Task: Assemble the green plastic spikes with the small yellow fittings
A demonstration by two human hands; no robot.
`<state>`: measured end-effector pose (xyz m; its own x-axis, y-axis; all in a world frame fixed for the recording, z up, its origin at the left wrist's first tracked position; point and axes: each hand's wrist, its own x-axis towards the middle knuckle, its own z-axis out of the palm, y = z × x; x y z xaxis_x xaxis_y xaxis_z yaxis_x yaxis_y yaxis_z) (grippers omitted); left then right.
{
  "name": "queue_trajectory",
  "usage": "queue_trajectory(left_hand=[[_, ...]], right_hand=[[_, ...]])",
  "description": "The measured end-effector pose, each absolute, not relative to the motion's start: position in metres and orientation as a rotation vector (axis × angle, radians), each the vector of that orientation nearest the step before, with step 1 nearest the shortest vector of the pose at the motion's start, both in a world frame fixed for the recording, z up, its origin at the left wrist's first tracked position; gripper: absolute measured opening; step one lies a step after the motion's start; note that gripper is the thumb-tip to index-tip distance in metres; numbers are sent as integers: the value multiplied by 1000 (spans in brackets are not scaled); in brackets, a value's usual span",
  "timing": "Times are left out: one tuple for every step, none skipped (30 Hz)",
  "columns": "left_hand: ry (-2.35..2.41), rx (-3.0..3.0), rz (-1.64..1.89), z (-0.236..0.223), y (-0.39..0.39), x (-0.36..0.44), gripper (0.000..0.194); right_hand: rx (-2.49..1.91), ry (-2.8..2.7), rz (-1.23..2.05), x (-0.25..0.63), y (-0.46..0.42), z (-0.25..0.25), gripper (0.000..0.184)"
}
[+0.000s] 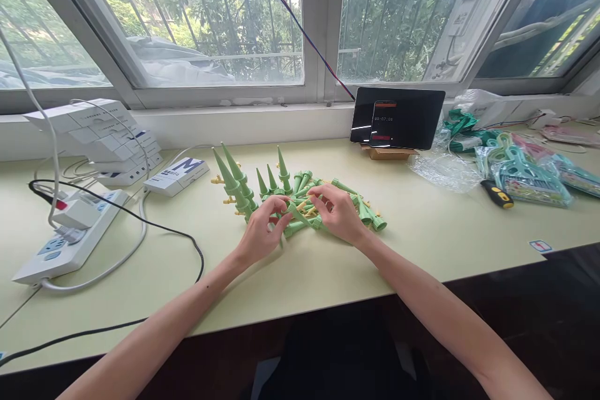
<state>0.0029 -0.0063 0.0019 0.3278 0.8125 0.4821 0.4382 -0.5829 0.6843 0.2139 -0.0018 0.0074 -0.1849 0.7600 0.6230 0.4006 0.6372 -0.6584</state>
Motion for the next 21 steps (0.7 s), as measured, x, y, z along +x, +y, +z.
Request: queue_trajectory(left_hand=[[1103, 2175, 1166, 2, -6, 3, 15], [1102, 2182, 1171, 2, -6, 3, 15], [1100, 2189, 1175, 1, -6, 3, 15], [1098, 2194, 1180, 2, -6, 3, 14], [1094, 2200, 1184, 2, -5, 3, 14], [1090, 2205, 1188, 2, -5, 3, 14], [1086, 2210, 1191, 2, -5, 3, 13], [1084, 2213, 1194, 2, -5, 3, 13], [1083, 2216, 1196, 2, -5, 3, 13], [1082, 2218, 1198, 2, -5, 3, 13], [1081, 2218, 1200, 2, -6, 3, 13], [1079, 2218, 1201, 2, -6, 3, 13], [1077, 2220, 1201, 2, -6, 3, 13], [1075, 2222, 1202, 2, -6, 3, 13], [1074, 2224, 1203, 2, -6, 3, 13], [1074, 2226, 1203, 2, -6, 3, 13], [1073, 2228, 1203, 2, -6, 3, 13], [1070, 2228, 1204, 3, -6, 3, 12], [1066, 2228, 1205, 3, -7, 3, 12], [1062, 2228, 1204, 3, -7, 3, 12], [1059, 2228, 1205, 3, -7, 3, 12]], right_hand=[[-931, -1807, 426, 214, -2, 7, 14], [-929, -1809, 425, 214, -2, 7, 14], [-927, -1809, 423, 214, -1, 7, 13], [-925, -1810, 420, 214, -1, 6, 13], [-923, -1812, 418, 214, -1, 6, 13], [-922, -1813, 416, 214, -1, 6, 13], [-921, -1815, 414, 214, 0, 6, 13], [-920, -1816, 414, 214, 0, 6, 13], [-919, -1818, 414, 214, 0, 6, 13], [-919, -1821, 414, 214, -1, 5, 13], [-919, -1822, 414, 214, -1, 5, 13], [-920, -1823, 414, 214, -1, 5, 13], [-921, -1826, 416, 214, -1, 5, 13], [-923, -1829, 420, 214, -1, 5, 14], [-924, -1833, 425, 214, -1, 6, 14], [-923, -1836, 430, 214, -2, 6, 14], [-920, -1840, 435, 214, -2, 6, 14], [-915, -1843, 440, 214, -2, 7, 13], [-909, -1845, 446, 214, -2, 7, 13], [-904, -1848, 453, 213, -3, 8, 13], [-900, -1852, 462, 213, -3, 8, 13]])
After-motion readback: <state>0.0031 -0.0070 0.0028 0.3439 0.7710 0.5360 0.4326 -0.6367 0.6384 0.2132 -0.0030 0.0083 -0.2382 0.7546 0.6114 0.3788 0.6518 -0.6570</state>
